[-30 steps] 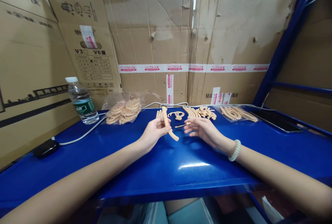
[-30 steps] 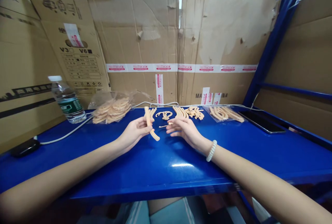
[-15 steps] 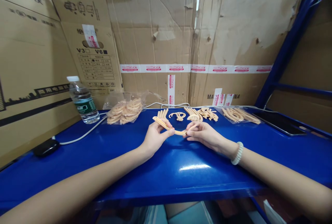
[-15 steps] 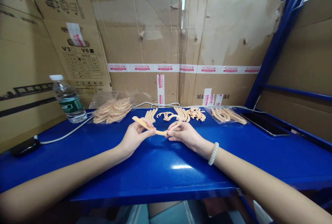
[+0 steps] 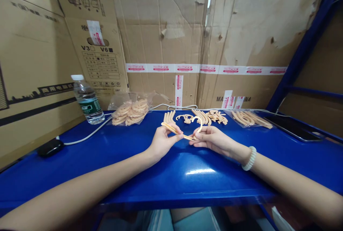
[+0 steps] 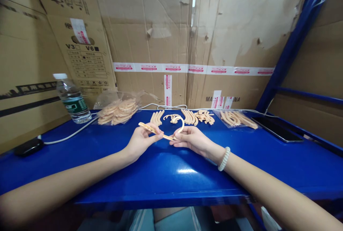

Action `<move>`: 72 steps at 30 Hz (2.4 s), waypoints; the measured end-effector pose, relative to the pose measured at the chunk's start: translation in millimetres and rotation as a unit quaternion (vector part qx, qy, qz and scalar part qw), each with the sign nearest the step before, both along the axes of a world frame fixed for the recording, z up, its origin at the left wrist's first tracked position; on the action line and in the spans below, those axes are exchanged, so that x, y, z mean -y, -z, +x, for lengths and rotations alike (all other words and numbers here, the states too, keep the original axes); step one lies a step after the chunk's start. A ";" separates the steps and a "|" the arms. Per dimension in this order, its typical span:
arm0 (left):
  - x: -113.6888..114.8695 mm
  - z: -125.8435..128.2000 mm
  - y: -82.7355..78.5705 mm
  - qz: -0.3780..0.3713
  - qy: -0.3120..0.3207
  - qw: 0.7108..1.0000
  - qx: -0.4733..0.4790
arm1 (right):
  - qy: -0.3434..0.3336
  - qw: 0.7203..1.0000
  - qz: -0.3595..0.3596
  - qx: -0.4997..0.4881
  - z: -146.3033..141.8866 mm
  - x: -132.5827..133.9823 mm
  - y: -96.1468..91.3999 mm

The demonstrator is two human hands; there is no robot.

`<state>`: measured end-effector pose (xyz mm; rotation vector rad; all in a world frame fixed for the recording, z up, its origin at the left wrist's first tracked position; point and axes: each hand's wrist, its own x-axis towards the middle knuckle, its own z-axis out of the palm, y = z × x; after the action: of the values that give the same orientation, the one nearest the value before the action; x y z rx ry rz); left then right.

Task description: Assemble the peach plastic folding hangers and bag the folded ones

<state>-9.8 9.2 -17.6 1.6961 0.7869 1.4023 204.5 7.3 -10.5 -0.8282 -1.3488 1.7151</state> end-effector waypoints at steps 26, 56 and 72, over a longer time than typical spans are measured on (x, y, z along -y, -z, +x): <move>5.7 2.5 -0.7 0.012 -0.003 1.000 0.001 | 0.009 1.000 -0.015 -0.006 -1.6 -2.5 1.4; 22.8 8.4 -6.9 -0.037 -0.006 0.999 0.008 | 0.093 0.989 0.113 0.027 -15.2 7.8 4.8; 18.6 11.9 -8.0 -0.211 0.009 0.974 0.080 | 0.082 0.985 0.141 0.061 -17.1 10.5 5.5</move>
<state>2.1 -9.4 -9.6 1.2456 0.9009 1.2349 187.4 -3.2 -16.0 -0.8645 -1.5183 1.3275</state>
